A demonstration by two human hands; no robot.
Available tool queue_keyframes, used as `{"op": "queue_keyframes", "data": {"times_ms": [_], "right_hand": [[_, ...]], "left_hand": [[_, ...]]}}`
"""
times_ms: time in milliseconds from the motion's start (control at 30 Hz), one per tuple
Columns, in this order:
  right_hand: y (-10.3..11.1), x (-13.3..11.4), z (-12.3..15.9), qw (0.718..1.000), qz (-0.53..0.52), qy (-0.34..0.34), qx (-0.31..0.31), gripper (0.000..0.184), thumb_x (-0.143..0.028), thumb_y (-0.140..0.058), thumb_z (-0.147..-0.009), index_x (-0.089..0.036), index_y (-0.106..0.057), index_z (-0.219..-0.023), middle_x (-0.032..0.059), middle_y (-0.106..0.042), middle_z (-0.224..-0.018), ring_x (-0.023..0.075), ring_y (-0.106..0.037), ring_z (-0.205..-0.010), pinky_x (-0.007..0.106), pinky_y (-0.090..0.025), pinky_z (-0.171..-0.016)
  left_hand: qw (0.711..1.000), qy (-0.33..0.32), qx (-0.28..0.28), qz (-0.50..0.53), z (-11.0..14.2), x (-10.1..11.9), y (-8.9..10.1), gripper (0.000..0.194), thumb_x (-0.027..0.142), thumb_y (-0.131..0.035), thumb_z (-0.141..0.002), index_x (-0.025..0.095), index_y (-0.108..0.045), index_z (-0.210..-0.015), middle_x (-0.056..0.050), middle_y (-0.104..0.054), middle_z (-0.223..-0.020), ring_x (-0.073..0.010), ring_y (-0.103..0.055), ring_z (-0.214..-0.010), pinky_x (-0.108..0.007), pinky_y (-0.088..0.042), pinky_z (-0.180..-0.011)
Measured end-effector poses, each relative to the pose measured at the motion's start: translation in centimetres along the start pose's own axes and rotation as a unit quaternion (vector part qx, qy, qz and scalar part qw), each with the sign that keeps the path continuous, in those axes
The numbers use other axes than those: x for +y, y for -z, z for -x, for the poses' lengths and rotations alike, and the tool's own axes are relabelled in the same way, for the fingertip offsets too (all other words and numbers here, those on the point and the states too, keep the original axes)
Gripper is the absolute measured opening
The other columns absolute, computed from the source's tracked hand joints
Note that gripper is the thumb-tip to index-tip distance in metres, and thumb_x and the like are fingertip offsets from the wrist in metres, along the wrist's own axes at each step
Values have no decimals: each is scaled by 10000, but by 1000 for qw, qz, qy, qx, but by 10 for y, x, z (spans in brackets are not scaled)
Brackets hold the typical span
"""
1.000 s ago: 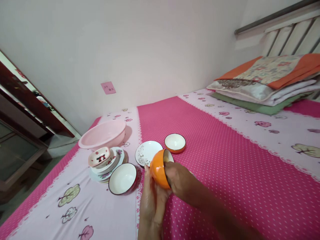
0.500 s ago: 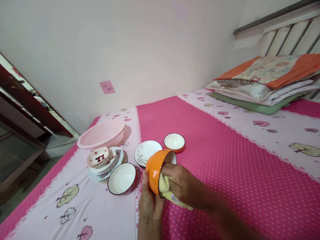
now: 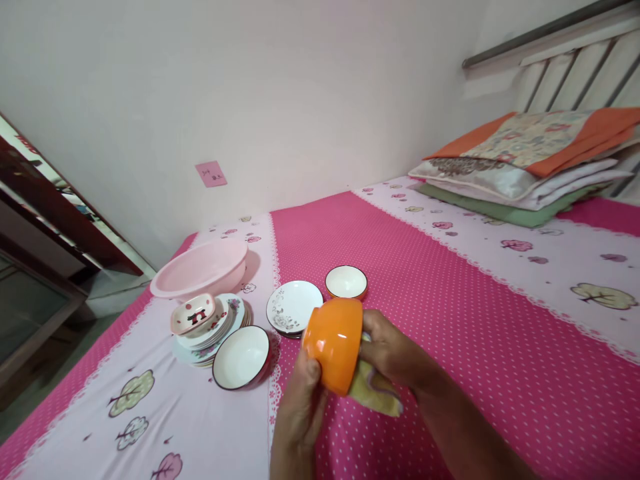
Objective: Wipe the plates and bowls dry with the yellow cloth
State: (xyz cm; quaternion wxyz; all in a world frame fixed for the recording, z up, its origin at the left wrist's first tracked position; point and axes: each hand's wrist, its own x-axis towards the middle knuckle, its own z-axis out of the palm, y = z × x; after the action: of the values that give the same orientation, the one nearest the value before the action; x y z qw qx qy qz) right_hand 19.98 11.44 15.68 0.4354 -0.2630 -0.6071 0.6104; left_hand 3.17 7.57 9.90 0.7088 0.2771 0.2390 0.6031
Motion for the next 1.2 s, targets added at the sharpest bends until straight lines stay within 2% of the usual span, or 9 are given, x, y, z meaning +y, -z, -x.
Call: {"op": "queue_keyframes", "data": {"times_ms": [133,333,500,633,733,833,967,1067,1200], "right_hand": [[-12,5,-1,997,75,17,-25,118,-218,-582,-902,-193,-693,-932,12,-688,-837,171,-623,-736,261,-484,-632],[-21,7,-4,919,371,122,-60,228,-97,-482,-930,-189,-652,-810,35,-681,-837,179,-586,-767,303,-440,-732],[-13,3,-4,906,404,116,-41,250,-133,-465,-967,-202,-687,-877,49,-684,-858,204,-605,-791,317,-443,-731],[-11,-6,1,911,394,113,-42,253,-133,-433,-970,-211,-634,-837,36,-664,-842,204,-596,-769,317,-428,-702],[-5,-9,7,915,396,82,2,256,-126,-399,-968,-217,-559,-789,22,-631,-789,187,-564,-704,306,-395,-655],[12,-9,9,913,400,15,83,218,-106,-429,-913,-223,-613,-922,29,-670,-858,200,-603,-753,310,-410,-687],[37,-7,5,898,391,-62,189,326,-157,-475,-871,-208,-649,-1142,64,-712,-962,239,-649,-815,340,-445,-706],[44,-5,2,900,360,-52,240,332,-254,-500,-887,-179,-662,-1167,92,-724,-1009,263,-666,-855,361,-476,-717],[40,-7,2,902,335,-15,271,360,-323,-526,-887,-167,-679,-1173,100,-741,-1018,265,-677,-849,372,-507,-724]], "left_hand": [[990,10,-6,143,-9,-13,18,249,404,-751,-903,284,-803,-1114,-34,-807,-1190,-203,-701,-1208,-316,-462,-1142],[971,27,54,231,-17,-11,5,354,444,-570,-1020,230,-753,-1233,-77,-773,-1272,-218,-689,-1230,-398,-430,-1179],[965,-17,98,242,-22,-4,-4,498,568,-554,-990,202,-725,-1281,-135,-767,-1266,-278,-703,-1203,-430,-531,-1073],[942,-2,209,262,-25,1,1,356,303,-469,-1063,195,-705,-1305,-93,-832,-1032,-197,-788,-912,-326,-617,-886],[942,-4,196,273,-25,6,4,351,219,-458,-1047,201,-716,-1285,-87,-834,-1023,-203,-788,-951,-325,-617,-900],[945,-51,184,265,-23,12,3,330,202,-479,-1035,232,-759,-1208,-77,-833,-1045,-205,-786,-970,-331,-613,-920],[937,-85,240,238,-20,18,-3,292,300,-509,-1047,259,-765,-1183,-69,-828,-1074,-214,-779,-988,-392,-594,-981],[927,-72,307,205,-19,21,-11,325,428,-555,-1026,222,-749,-1186,-76,-826,-1031,-234,-777,-957,-443,-586,-1004],[915,-62,369,149,-19,19,-20,233,359,-633,-990,194,-744,-1111,-36,-800,-912,-198,-755,-851,-376,-613,-909]]}}
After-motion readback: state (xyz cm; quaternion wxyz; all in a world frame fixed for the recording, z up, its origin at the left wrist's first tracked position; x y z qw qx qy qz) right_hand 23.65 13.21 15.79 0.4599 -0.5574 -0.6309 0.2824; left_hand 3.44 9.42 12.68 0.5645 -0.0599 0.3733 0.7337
